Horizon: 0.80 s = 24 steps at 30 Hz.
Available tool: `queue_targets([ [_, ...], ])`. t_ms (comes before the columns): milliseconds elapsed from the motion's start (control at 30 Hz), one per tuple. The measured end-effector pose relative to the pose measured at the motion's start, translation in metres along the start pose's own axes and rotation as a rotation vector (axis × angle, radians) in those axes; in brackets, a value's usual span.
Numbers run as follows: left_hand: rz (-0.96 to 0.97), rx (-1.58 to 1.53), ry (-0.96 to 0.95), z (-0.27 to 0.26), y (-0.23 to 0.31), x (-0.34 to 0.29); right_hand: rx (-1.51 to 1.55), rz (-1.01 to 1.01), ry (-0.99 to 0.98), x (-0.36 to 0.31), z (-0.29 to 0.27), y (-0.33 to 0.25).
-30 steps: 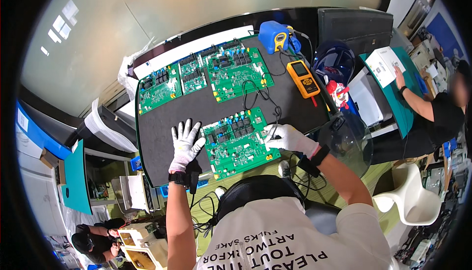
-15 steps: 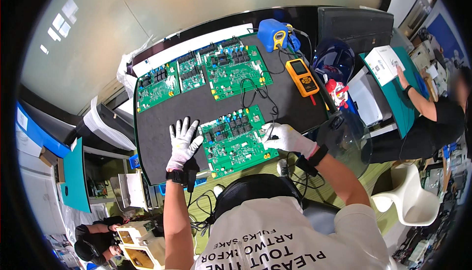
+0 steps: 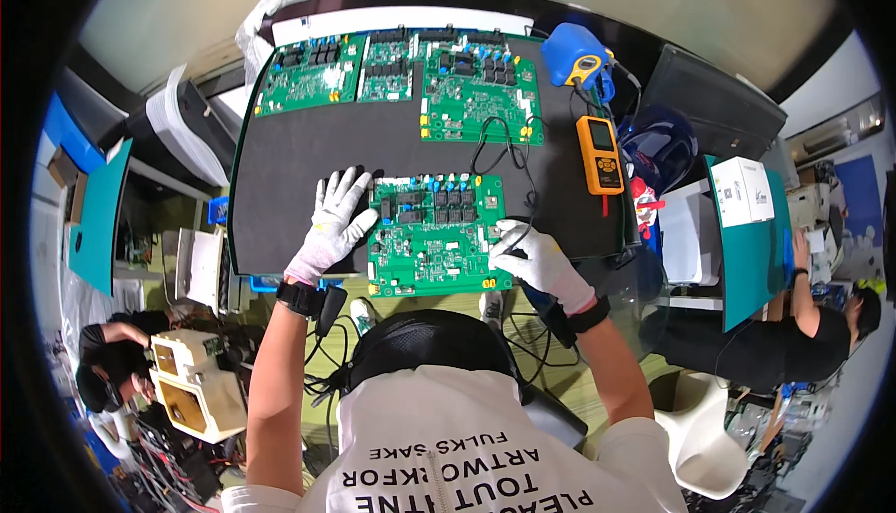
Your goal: Testing specific points on a printed circuit board using a multimeter probe in an electronics workshop.
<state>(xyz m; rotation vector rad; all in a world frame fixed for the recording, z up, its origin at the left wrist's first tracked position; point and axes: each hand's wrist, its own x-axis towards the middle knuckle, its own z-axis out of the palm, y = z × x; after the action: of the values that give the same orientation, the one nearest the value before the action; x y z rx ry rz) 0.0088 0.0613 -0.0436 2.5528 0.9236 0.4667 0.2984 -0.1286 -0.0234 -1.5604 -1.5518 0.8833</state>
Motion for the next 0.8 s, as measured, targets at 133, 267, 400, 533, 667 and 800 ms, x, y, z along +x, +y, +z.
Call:
queue_targets([
  [133, 0.006, 0.092, -0.055, 0.003, 0.016, -0.005, -0.019, -0.03, -0.02, 0.002, 0.0, 0.002],
  [267, 0.047, 0.156, 0.006, 0.01, 0.016, -0.009, 0.02, 0.086, -0.036, 0.002, 0.0, -0.006],
  [400, 0.035, 0.188, 0.002, 0.01, 0.019, -0.006, 0.035, 0.077, 0.009, 0.003, -0.001, -0.011],
  [533, 0.014, 0.217, -0.055, 0.006, 0.021, -0.005, 0.083, 0.087, 0.053, -0.006, 0.004, -0.011],
  [667, 0.013, 0.222, -0.058, 0.004, 0.025, -0.005, 0.101, 0.11, -0.011, -0.014, 0.009, -0.014],
  [800, 0.018, 0.217, -0.016, 0.009, 0.02, -0.006, 0.083, 0.089, -0.012, -0.012, 0.01, -0.013],
])
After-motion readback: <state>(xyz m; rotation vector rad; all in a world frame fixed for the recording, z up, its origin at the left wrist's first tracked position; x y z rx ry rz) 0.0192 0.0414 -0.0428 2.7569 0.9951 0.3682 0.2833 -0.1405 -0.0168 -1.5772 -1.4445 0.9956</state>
